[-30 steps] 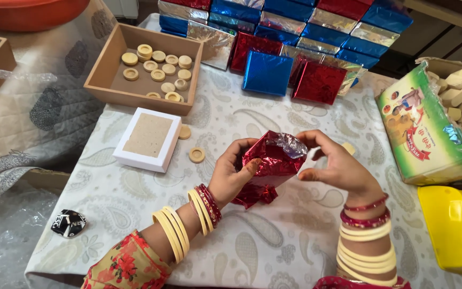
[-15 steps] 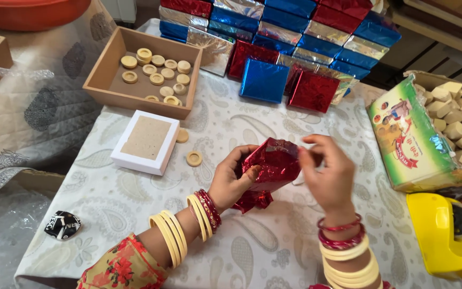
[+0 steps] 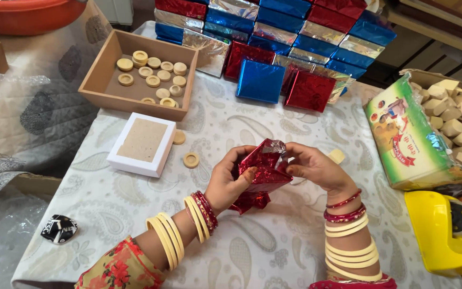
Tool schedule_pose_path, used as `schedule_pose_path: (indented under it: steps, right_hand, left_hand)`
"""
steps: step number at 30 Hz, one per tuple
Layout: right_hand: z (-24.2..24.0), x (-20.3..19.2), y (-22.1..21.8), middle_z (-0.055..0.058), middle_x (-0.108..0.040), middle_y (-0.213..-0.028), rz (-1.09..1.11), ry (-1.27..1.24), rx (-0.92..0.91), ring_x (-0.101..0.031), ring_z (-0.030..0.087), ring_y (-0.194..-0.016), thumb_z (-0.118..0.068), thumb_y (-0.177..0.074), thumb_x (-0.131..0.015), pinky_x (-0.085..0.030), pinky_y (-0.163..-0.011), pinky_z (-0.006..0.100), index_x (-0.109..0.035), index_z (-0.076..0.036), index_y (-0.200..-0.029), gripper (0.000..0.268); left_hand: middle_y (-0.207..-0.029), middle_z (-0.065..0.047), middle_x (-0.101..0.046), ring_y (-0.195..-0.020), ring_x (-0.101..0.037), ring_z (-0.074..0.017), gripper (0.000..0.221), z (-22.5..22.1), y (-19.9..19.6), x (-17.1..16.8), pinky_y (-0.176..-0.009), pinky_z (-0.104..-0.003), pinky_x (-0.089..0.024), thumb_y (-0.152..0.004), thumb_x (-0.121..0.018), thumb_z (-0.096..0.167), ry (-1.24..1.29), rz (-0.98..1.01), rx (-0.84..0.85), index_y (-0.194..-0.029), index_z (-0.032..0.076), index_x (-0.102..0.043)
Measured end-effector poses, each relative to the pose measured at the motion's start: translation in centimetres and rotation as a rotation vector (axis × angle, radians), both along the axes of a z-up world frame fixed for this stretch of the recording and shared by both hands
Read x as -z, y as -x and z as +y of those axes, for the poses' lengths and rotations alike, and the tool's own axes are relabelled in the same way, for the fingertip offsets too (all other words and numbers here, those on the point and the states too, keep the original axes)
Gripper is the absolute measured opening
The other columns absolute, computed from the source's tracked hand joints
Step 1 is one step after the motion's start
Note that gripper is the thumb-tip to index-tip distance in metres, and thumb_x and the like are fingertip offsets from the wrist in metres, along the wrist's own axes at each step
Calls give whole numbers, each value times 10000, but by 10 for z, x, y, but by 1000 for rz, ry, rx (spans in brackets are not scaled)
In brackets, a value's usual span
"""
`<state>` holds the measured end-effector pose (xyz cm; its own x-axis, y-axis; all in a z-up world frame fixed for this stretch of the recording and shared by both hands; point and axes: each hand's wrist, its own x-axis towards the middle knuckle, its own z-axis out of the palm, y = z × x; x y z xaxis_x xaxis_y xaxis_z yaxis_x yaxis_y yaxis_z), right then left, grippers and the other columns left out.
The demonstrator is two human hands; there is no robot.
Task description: Wiping decorative boxes and wrapping a package in red foil.
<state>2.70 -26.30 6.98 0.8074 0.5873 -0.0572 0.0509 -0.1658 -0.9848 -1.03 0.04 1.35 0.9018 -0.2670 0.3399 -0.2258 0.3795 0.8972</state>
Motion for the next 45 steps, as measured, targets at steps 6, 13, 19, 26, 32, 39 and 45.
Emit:
schedule_pose_path:
  steps: [6,13,19,26,32,39,45]
  right_hand:
    - [29,3,9,59,-717,-1206,81,-72,50,-659,136,-1103,-165,-898,-757,-531,-972,325,-585,-15,-1386,538]
    - [27,20,5,64,-680,-1185,-45,-210,131,-665,144,-1078,75,-870,-732,-550,-961,307,-661,-29,-1063,230]
    - [28,19,6,64,-678,-1156,-95,-160,183,-656,125,-1011,106,-851,-721,-557,-910,288,-670,-31,-933,167]
    - [32,19,7,64,-675,-1108,-103,-144,202,-660,122,-988,78,-884,-718,-558,-878,271,-681,-31,-977,148]
    - [34,-20,19,57,-627,-1241,-311,-8,-20,-591,154,-1209,-68,-845,-790,-472,-1082,339,-663,-51,-1139,320]
    - [21,-14,11,64,-638,-1294,-365,62,-41,-582,174,-1266,-68,-826,-812,-466,-1110,361,-665,-79,-1110,320]
    - [20,-7,6,86,-666,-1307,-387,51,-11,-641,195,-1213,27,-825,-773,-540,-1051,364,-744,-76,-936,154]
  left_hand:
    - [-1208,-81,-683,-1107,-641,-147,387,-3,2,7,-995,-305,-527,-963,-649,91,-46,-17,-66,-1334,3,-580]
    - [-1153,-107,-736,-1094,-702,-278,295,6,3,-7,-1003,-348,-521,-872,-682,64,-385,-362,-341,-1163,54,-727]
    - [-1233,-148,-679,-1152,-687,-299,347,18,2,-22,-1001,-390,-559,-868,-747,106,-306,-439,-144,-1199,22,-681]
    - [-1312,-144,-635,-1222,-674,-296,422,24,-6,-20,-1044,-371,-576,-893,-775,149,-425,-535,-100,-1287,56,-658]
    - [-1313,-148,-635,-1222,-674,-291,391,23,-8,-13,-1045,-371,-578,-884,-764,100,-388,-518,-113,-1264,62,-677]
    - [-1323,-128,-638,-1227,-670,-280,396,21,-7,-12,-1042,-368,-584,-845,-745,34,-407,-490,-124,-1235,98,-716]
    - [-1326,-110,-661,-1240,-662,-279,405,21,-6,-10,-1038,-371,-574,-753,-758,-41,-423,-515,-206,-1107,154,-786]
